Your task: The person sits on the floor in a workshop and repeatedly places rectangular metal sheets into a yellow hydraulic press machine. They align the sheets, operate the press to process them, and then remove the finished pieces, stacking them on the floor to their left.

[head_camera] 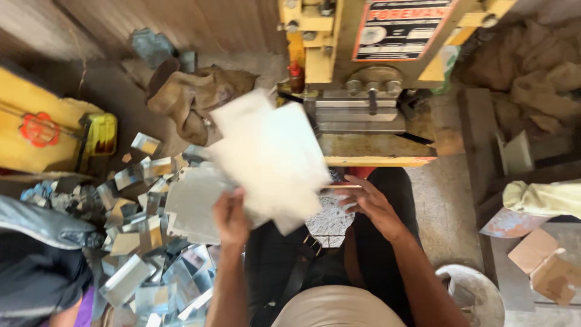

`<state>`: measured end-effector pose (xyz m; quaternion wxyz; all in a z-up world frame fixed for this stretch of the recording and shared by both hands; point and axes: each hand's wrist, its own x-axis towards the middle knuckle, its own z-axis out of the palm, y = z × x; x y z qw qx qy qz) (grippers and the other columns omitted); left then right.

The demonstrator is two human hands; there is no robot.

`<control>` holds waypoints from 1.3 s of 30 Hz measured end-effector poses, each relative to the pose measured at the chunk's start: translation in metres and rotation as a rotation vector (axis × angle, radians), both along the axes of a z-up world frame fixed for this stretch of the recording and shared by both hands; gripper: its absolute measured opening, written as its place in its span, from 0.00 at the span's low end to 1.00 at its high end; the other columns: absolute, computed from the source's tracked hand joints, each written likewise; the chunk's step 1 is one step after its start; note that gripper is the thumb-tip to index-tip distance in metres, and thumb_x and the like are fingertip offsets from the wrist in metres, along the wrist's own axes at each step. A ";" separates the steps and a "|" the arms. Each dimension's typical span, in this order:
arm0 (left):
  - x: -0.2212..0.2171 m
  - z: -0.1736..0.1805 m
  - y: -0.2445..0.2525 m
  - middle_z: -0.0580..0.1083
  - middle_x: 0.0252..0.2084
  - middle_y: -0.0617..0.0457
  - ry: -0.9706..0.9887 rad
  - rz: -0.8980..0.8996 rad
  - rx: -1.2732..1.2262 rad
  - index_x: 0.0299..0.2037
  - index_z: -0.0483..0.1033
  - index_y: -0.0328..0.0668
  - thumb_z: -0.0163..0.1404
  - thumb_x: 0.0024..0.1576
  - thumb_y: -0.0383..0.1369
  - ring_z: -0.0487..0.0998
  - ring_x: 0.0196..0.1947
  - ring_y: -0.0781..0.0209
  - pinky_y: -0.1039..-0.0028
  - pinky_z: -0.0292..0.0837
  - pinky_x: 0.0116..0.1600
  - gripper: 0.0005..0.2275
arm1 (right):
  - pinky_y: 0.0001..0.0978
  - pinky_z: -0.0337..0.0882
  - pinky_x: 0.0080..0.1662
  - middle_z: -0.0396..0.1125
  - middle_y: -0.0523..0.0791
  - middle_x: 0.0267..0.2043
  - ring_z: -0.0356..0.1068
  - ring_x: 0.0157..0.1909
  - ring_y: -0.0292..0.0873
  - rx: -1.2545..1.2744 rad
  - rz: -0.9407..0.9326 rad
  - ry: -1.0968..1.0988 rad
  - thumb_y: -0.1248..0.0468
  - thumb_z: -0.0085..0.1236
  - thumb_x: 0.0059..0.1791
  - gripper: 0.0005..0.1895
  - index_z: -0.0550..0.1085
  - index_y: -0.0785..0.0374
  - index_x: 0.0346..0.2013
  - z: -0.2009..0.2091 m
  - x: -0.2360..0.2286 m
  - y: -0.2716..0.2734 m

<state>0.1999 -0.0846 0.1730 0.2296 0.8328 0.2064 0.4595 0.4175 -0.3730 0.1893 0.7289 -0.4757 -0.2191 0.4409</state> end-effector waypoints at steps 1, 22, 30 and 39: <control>0.018 -0.012 -0.007 0.75 0.36 0.50 -0.070 -0.100 -0.585 0.46 0.79 0.26 0.53 0.65 0.34 0.71 0.35 0.67 0.74 0.68 0.38 0.13 | 0.35 0.76 0.51 0.73 0.49 0.55 0.75 0.52 0.45 0.076 0.033 0.079 0.51 0.56 0.52 0.37 0.57 0.63 0.70 0.007 0.001 -0.006; 0.160 0.002 -0.060 0.77 0.31 0.56 0.198 -0.564 -1.617 0.59 0.66 0.46 0.47 0.61 0.32 0.70 0.18 0.66 0.74 0.65 0.23 0.15 | 0.28 0.67 0.33 0.71 0.46 0.40 0.69 0.33 0.37 -0.297 -0.509 -0.062 0.64 0.53 0.53 0.31 0.62 0.63 0.71 0.001 0.078 -0.020; 0.156 0.002 -0.060 0.77 0.32 0.53 0.098 -0.662 -1.722 0.57 0.67 0.41 0.36 0.67 0.46 0.73 0.23 0.63 0.75 0.63 0.28 0.19 | 0.30 0.65 0.35 0.72 0.46 0.41 0.66 0.34 0.39 -0.197 -0.507 -0.004 0.49 0.42 0.58 0.32 0.63 0.66 0.71 -0.001 0.080 -0.021; 0.149 0.004 -0.056 0.73 0.25 0.49 0.135 -0.741 -1.571 0.62 0.68 0.46 0.26 0.65 0.60 0.67 0.21 0.64 0.75 0.65 0.31 0.31 | 0.35 0.69 0.44 0.74 0.50 0.35 0.70 0.37 0.43 -0.102 -0.571 0.220 0.36 0.36 0.52 0.36 0.70 0.60 0.57 0.002 0.103 -0.022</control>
